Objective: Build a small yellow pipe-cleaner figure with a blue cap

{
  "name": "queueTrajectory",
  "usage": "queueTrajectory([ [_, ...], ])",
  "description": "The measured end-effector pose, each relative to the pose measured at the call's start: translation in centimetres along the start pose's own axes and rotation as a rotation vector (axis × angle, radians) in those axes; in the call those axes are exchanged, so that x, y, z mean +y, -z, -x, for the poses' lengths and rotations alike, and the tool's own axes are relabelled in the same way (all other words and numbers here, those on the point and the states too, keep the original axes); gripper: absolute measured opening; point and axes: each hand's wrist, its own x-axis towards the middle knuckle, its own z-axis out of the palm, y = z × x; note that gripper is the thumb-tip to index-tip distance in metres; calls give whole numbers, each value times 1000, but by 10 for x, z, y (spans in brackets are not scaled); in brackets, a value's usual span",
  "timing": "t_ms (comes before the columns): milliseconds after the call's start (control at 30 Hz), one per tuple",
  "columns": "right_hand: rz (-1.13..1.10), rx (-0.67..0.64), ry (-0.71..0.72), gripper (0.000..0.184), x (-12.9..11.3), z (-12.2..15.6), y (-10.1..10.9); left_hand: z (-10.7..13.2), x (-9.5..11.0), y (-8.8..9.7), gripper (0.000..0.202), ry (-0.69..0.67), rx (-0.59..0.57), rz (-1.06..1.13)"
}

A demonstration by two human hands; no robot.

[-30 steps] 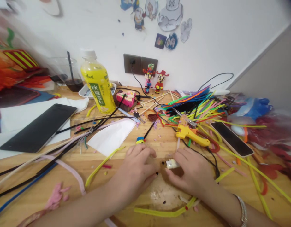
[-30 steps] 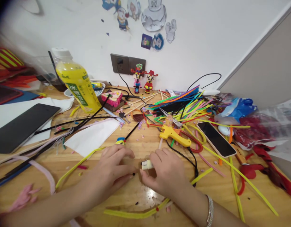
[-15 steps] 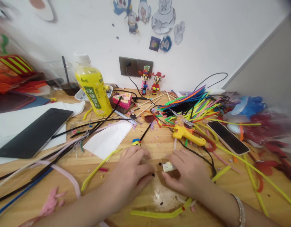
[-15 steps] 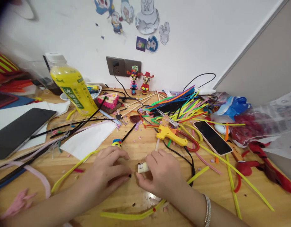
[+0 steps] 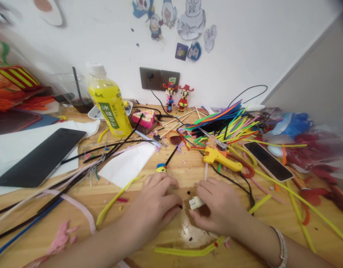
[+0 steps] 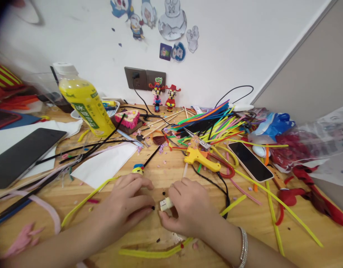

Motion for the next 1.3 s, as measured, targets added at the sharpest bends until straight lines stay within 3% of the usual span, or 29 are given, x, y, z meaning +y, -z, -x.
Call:
queueTrajectory([
  [767,14,-74,-23,18,-2,-2,-1,2,0,0,8,5,56,2],
  [1300,72,-68,-92,12,-5,0,-9,3,-7,8,14,95,259,81],
])
